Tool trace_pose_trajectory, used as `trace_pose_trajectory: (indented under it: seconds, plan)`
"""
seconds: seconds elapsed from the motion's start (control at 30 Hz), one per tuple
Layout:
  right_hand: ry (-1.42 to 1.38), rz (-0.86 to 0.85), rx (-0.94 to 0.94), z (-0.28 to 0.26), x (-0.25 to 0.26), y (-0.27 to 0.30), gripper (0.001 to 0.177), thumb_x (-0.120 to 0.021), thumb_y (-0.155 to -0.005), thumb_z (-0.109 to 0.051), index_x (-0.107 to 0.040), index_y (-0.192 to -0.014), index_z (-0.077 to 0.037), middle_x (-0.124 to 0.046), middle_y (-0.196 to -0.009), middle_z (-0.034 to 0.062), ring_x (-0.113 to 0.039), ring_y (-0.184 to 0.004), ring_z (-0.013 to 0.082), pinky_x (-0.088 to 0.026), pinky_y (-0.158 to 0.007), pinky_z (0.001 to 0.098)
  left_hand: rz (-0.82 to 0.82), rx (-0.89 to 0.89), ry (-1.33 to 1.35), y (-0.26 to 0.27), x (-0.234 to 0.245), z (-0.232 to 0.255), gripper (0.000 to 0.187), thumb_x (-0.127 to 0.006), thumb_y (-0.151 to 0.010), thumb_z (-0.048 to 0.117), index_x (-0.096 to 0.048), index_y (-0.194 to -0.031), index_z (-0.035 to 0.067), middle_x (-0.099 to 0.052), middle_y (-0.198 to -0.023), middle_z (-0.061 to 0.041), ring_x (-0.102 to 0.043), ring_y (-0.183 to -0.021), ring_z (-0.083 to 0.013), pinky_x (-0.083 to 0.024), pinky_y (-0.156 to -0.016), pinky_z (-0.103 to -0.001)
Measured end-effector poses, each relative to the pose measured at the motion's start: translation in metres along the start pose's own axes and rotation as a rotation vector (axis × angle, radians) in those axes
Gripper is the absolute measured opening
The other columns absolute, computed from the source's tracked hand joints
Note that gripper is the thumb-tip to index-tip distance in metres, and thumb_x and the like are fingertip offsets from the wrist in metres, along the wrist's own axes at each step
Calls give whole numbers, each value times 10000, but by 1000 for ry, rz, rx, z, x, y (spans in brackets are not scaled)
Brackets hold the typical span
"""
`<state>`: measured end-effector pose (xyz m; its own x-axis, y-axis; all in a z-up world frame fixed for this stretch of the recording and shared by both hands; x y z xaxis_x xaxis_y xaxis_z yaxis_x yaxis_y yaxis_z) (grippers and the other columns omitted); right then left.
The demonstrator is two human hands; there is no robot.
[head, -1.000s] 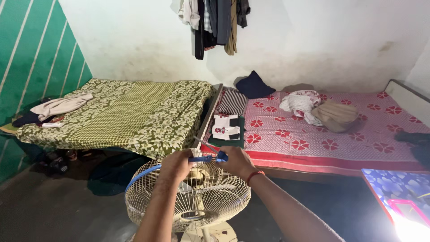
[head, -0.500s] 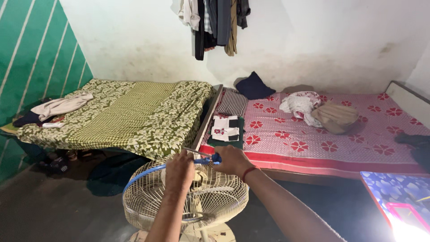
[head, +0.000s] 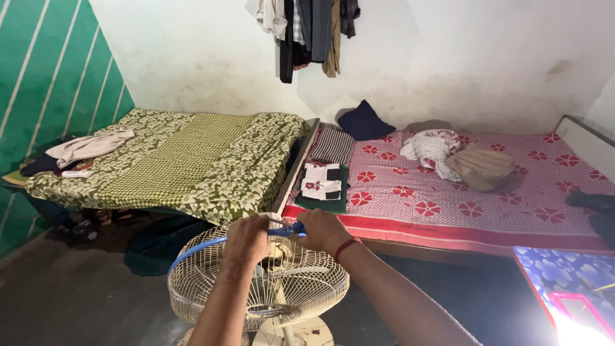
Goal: The person disassembles a standing electric fan by removing the front grille and then unscrewing the fan blades from the motor housing using a screwdriver. The person then removes the blades and continues to work on the central hub area.
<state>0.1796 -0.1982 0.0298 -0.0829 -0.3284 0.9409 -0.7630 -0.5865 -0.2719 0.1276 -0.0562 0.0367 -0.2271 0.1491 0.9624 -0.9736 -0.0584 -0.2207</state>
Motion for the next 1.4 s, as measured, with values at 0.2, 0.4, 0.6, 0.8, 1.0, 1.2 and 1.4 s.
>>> trace_pose_trajectory:
  seconds: [0.2,0.4,0.6,0.8,1.0,1.2,1.4]
  plan:
    - [53,-35,39,-5,2,0,264,-764,-714,-316,-674,-861,-116,-717,-867,118,-725,-845,319,-597,-768,461,-66,-36,-106,-2,4,5,139,-635,-940,21,-685,-1063,60,-719,-931,-107,-712,-736,-184,-608,-555,-270]
    - [10,-73,33,-7,4,-3,267,-765,-709,-329,-674,-849,-121,-727,-886,118,-722,-873,322,-589,-798,464,-96,-36,-121,0,17,5,176,-693,-887,91,-703,-1062,104,-743,-956,-101,-708,-842,-228,-604,-763,-340]
    - [-19,-125,38,-3,1,-4,323,-785,-715,-360,-687,-919,-129,-730,-949,106,-714,-929,319,-581,-834,458,-217,22,-103,2,17,2,188,-679,-903,71,-698,-1085,115,-726,-962,-93,-715,-868,-222,-619,-762,-321]
    - [-94,-94,60,4,1,-2,445,-833,-698,-402,-700,-1016,-121,-729,-1024,116,-691,-1004,334,-557,-877,464,-232,50,-53,5,10,-5,187,-725,-892,130,-695,-1077,120,-719,-941,-60,-706,-797,-178,-621,-666,-288]
    - [-177,-98,61,8,1,2,482,-870,-666,-397,-703,-1013,-107,-734,-1015,111,-700,-980,318,-555,-867,434,-133,36,5,7,10,-10,235,-721,-896,133,-651,-1119,117,-706,-966,-55,-710,-771,-176,-631,-645,-312]
    - [-341,-31,35,11,6,14,473,-902,-664,-335,-685,-986,-66,-730,-976,133,-713,-930,292,-558,-841,396,-51,-16,-22,10,19,-9,181,-746,-881,151,-657,-1028,96,-717,-951,-53,-710,-779,-179,-610,-696,-314]
    - [-401,-31,-18,15,4,21,450,-903,-671,-332,-696,-965,-62,-737,-934,120,-724,-889,263,-556,-823,389,-50,-9,46,12,21,-7,195,-751,-865,121,-652,-1033,108,-706,-952,-48,-708,-787,-182,-624,-679,-309]
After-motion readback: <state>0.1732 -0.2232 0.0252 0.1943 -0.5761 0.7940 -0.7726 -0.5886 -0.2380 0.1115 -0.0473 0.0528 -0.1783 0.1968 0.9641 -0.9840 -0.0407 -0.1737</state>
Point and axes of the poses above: each hand's wrist, its own y-axis away from the middle knuckle, its own x-axis out of the back of the hand, z = x × y, the point moved 9 cm from there along -y, towards the middle knuckle
